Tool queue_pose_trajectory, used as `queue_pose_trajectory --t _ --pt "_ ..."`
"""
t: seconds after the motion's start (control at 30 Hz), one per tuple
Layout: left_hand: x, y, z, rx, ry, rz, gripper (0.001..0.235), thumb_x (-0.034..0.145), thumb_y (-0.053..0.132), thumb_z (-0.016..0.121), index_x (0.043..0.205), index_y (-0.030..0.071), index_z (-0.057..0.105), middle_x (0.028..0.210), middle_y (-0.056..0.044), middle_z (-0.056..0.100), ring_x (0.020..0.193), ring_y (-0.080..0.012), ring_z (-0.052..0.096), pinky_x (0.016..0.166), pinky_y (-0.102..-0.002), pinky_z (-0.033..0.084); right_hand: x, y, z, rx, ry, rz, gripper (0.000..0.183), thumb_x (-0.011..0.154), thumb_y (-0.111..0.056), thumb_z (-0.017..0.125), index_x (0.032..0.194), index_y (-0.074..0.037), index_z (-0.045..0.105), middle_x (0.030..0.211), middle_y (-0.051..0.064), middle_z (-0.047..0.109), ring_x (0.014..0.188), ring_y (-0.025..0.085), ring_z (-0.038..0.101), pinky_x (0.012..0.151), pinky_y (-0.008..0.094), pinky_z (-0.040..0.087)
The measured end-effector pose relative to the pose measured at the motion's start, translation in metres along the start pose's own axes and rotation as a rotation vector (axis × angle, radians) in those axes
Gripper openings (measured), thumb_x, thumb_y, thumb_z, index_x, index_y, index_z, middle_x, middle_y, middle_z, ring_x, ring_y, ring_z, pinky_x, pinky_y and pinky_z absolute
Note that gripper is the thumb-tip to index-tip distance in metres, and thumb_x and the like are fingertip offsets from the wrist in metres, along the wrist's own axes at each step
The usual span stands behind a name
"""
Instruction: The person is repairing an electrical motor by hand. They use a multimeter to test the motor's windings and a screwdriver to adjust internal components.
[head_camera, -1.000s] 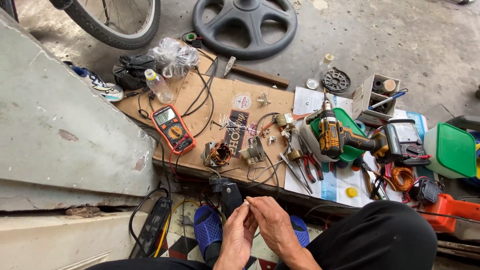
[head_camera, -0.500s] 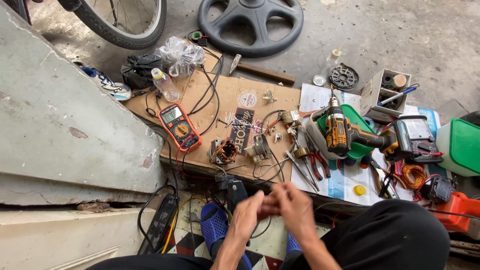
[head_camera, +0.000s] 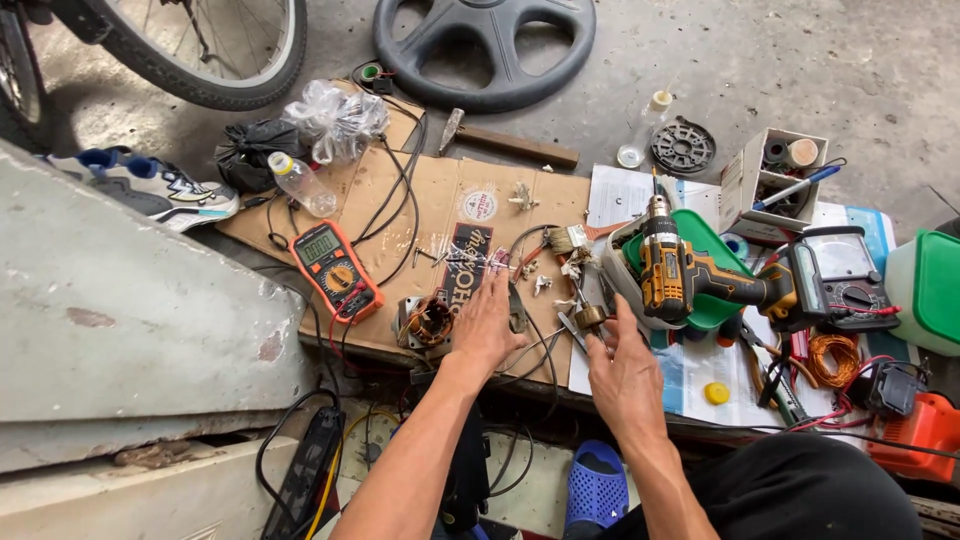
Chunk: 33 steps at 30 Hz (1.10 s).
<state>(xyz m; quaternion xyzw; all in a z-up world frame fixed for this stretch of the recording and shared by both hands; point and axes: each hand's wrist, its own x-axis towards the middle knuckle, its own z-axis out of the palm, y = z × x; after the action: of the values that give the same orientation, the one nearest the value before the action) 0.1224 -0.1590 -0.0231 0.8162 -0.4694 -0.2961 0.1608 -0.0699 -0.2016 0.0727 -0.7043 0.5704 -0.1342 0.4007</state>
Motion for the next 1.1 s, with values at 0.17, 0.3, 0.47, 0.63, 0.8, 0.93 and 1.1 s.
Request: queue_pose_trajectory --t 0.17,0.3,0.47,0.63,0.8,0.93,1.1 --pt "0.028 -0.029 0.035 -0.06 0.134 -0.014 0.114 0.072 0.03 0.092 0.169 0.014 0.034 0.163 -0.017 0.051 0.145 -0.0432 0.059 0.115 -0.062 0.055 0.003 0.01 -0.001 0.152 -0.036 0.004 0.074 0.105 -0.024 0.07 0.172 -0.012 0.042 0.147 0.025 0.07 0.133 0.042 0.071 0.116 0.056 0.055" --pt "-0.044 0.033 -0.027 -0.315 0.419 0.106 0.105 0.086 0.063 0.085 0.162 0.01 0.037 0.153 -0.019 0.063 0.13 -0.0345 0.074 0.105 -0.055 0.064 -0.015 -0.016 -0.022 0.419 -0.015 0.161 0.06 0.104 -0.027 0.062 0.162 -0.014 0.057 0.145 0.008 0.077 0.14 0.02 0.068 0.117 0.039 0.053" --pt "-0.15 0.072 -0.054 -0.591 0.452 -0.015 0.099 0.077 0.037 0.093 0.161 0.018 0.044 0.163 -0.01 0.06 0.147 -0.0275 0.061 0.12 -0.046 0.049 -0.036 0.004 0.008 0.845 -0.146 0.344 0.048 0.105 -0.031 0.062 0.144 -0.003 0.07 0.129 0.019 0.08 0.115 0.028 0.074 0.103 0.04 0.058" --pt "-0.219 0.06 -0.04 -0.641 0.534 -0.056 0.098 0.074 0.037 0.096 0.16 0.018 0.051 0.153 -0.002 0.07 0.137 -0.0178 0.071 0.113 -0.034 0.055 -0.079 0.0 0.035 1.032 -0.316 0.542 0.055 0.108 -0.039 0.058 0.141 0.002 0.073 0.132 0.017 0.075 0.123 0.029 0.068 0.096 0.046 0.052" --pt "-0.26 0.035 -0.033 -0.688 0.504 -0.05 0.098 0.077 0.027 0.097 0.161 0.02 0.048 0.164 0.0 0.059 0.136 -0.0197 0.07 0.118 -0.034 0.053 -0.111 -0.018 0.047 1.099 -0.424 0.618 0.051 0.109 -0.034 0.061 0.139 0.007 0.071 0.111 0.01 0.063 0.112 0.023 0.062 0.102 0.058 0.064" --pt "-0.267 0.028 -0.029 -0.706 0.476 -0.092 0.097 0.081 0.032 0.094 0.163 0.023 0.044 0.163 -0.001 0.058 0.13 -0.0206 0.072 0.11 -0.036 0.06 -0.117 -0.013 0.056 1.074 -0.452 0.605 0.05 0.109 -0.034 0.062 0.139 0.004 0.072 0.112 0.009 0.065 0.113 0.023 0.064 0.105 0.053 0.063" --pt "-0.264 0.02 -0.015 -0.586 0.514 -0.044 0.105 0.083 0.039 0.093 0.168 0.016 0.035 0.169 -0.007 0.053 0.15 -0.0258 0.059 0.119 -0.041 0.053 -0.114 -0.001 0.065 1.049 -0.427 0.648 0.048 0.106 -0.038 0.067 0.134 0.0 0.073 0.113 0.006 0.069 0.115 0.022 0.065 0.102 0.043 0.057"
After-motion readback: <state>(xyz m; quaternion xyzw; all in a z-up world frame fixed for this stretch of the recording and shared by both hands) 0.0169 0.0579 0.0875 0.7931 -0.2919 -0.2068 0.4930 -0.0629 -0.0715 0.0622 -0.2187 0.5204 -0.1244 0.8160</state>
